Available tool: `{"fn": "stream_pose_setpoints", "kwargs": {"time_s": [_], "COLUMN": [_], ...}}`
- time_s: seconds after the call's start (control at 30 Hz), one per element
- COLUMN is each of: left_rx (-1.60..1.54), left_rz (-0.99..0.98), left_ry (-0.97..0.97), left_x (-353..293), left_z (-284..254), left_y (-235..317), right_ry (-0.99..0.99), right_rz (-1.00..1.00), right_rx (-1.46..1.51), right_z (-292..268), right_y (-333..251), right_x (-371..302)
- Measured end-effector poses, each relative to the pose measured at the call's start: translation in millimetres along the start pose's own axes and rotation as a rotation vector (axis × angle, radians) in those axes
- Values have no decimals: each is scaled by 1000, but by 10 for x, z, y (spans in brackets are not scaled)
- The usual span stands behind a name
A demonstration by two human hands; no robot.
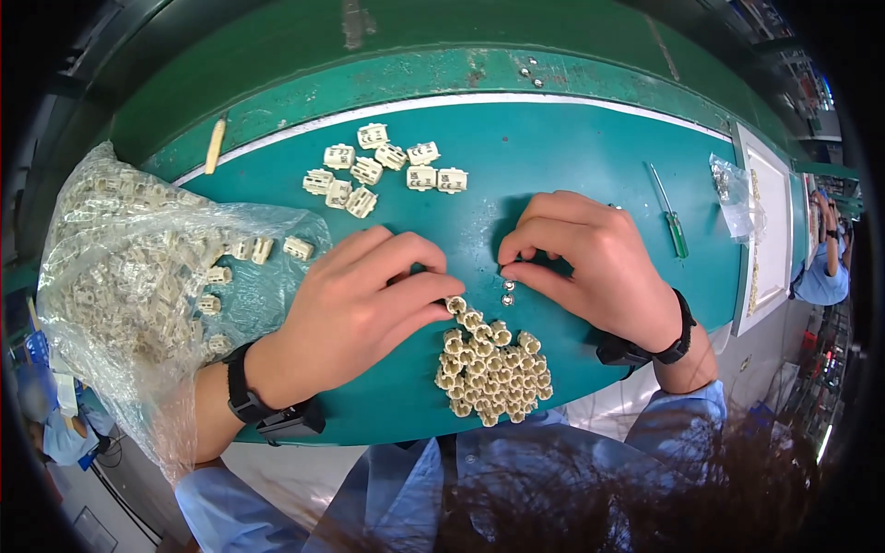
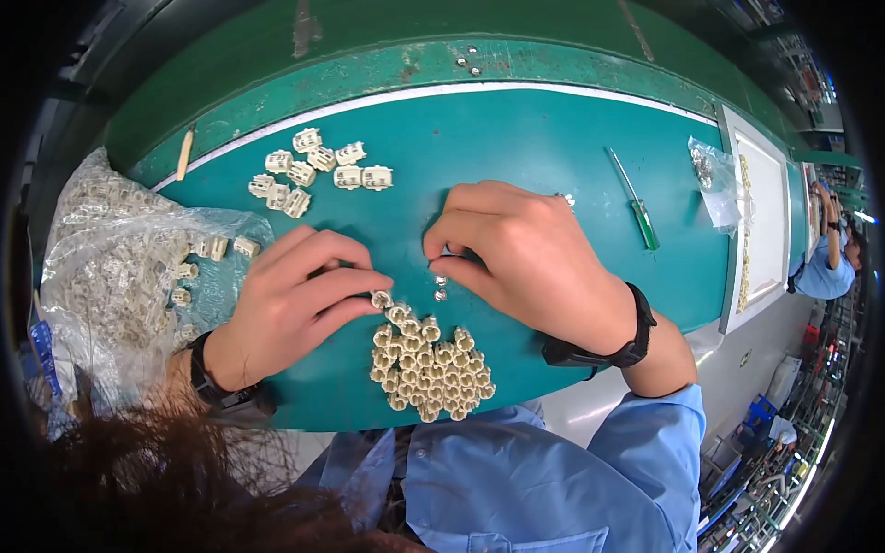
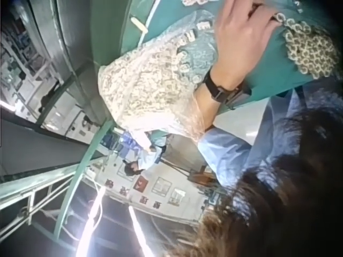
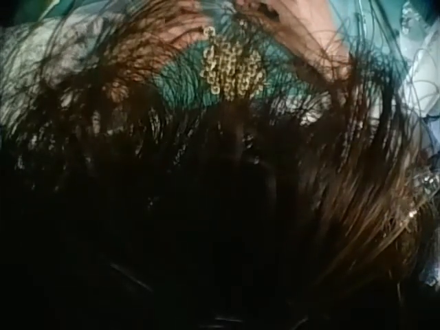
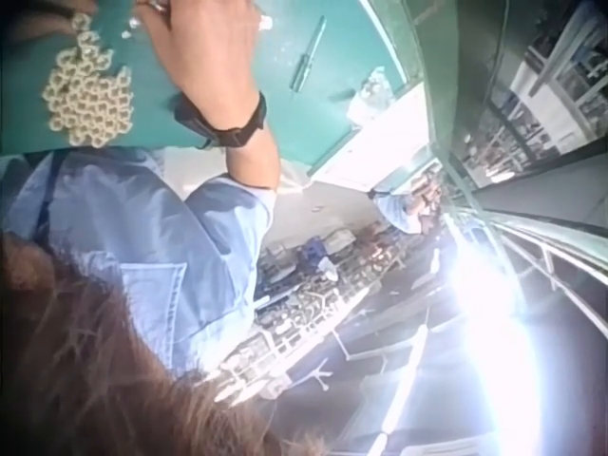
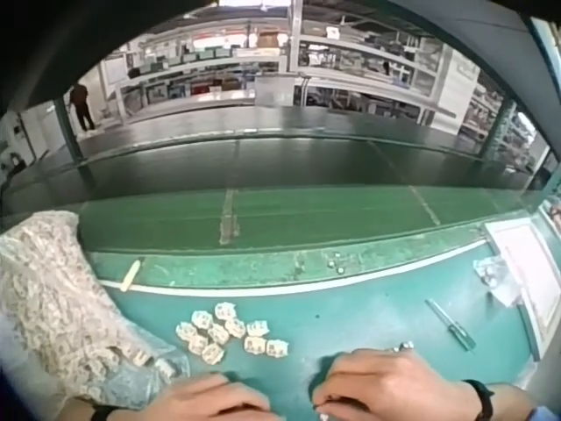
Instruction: The person assembles electrical components by hand, picking up a plastic housing and a metal contact, inserting the contact into the housing, and placing the completed assembly onto a growing cluster on the table.
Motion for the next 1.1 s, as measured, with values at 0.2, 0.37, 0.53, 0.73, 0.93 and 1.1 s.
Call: {"fn": "stream_pose_setpoints", "kwargs": {"time_s": [0.2,0.37,0.53,0.73,0.93,1.1], "left_rx": [111,440,561,470,190,-35], "left_rz": [-6,-141,-167,-108,-85,-3], "left_ry": [33,167,169,154,126,113], "left_x": [-19,6,83,46,14,41], "left_z": [-204,-465,-297,-280,-153,-20], "left_y": [96,68,-49,-67,21,-29], "right_ry": [4,4,22,35,50,-5], "right_rz": [68,118,-63,16,-21,-114], "right_rx": [114,182,176,170,74,5], "right_z": [-77,-74,22,-11,-39,34], "right_y": [-24,68,157,80,90,82], "right_x": [-43,-19,18,39,5,42]}}
Point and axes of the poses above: each hand's wrist, its own x-axis towards the middle knuckle, its own z-axis out of the palm, y = z × x, the point moved 2 cm from there along x, towards the middle knuckle, and after that the axes turned 11 degrees about x, right-handed, at the moved point
